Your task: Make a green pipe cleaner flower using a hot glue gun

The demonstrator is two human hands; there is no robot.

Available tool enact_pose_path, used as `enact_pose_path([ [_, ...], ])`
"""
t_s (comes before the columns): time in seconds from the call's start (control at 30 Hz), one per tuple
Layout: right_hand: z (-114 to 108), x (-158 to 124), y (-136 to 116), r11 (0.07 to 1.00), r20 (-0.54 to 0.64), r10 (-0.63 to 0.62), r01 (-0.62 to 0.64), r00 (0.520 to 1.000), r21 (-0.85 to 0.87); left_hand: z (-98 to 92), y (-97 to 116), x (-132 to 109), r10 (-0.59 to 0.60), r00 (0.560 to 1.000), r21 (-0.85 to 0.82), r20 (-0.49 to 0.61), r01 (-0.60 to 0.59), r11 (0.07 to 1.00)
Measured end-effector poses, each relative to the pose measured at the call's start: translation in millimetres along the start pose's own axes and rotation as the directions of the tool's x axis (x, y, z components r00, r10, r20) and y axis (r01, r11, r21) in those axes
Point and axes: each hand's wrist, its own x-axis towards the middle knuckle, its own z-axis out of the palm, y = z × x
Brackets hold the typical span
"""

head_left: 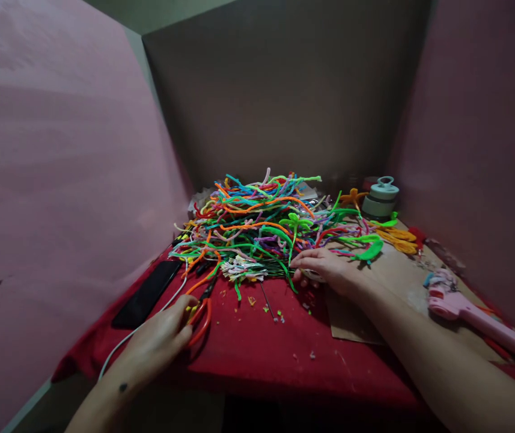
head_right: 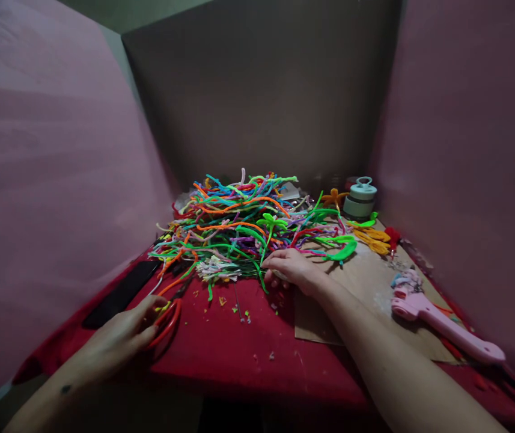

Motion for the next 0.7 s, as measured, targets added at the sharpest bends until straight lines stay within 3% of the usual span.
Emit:
enact_pose_path([
  [0.13, -2, 2, 2, 1.0, 0.005, -0.007, 0.007, 1.0, 0.023, 12.7, -8, -20, -0.016, 0.999, -0.404, -0.04, -0.001, 0.915],
  [0.2, -3, 3, 3, 0.999, 0.005, -0.002, 0.002, 1.0, 0.04, 21.9, -3, -28, -0.1, 0.994, -0.636, -0.041, 0.051, 0.77],
  [0.27, -3, 3, 3, 0.998, 0.006, 0.0, 0.0, 1.0, 0.06, 31.2, 9, -32, -0.106, 0.994, -0.804, 0.035, 0.091, 0.587],
  [0.37, -4, 3, 2, 0.995, 0.011, -0.01, 0.009, 1.0, 0.095, 42.6, 38, -31, 0.074, 0.98, -0.898, 0.184, 0.138, 0.417],
  [0.43, -4, 2, 0, 0.994, 0.009, -0.006, 0.005, 1.0, 0.113, 47.9, 59, -27, 0.203, 0.949, -0.917, 0.241, 0.154, 0.367],
  [0.53, -3, 0, -4, 0.992, -0.011, 0.025, -0.024, 1.0, 0.123, 53.0, 84, -18, 0.451, 0.844, -0.922, 0.292, 0.123, 0.368],
  [0.7, -2, 0, -5, 0.991, -0.012, 0.031, -0.029, 0.999, 0.132, 61.3, 104, -3, 0.5, 0.827, -0.95, 0.257, 0.123, 0.286],
])
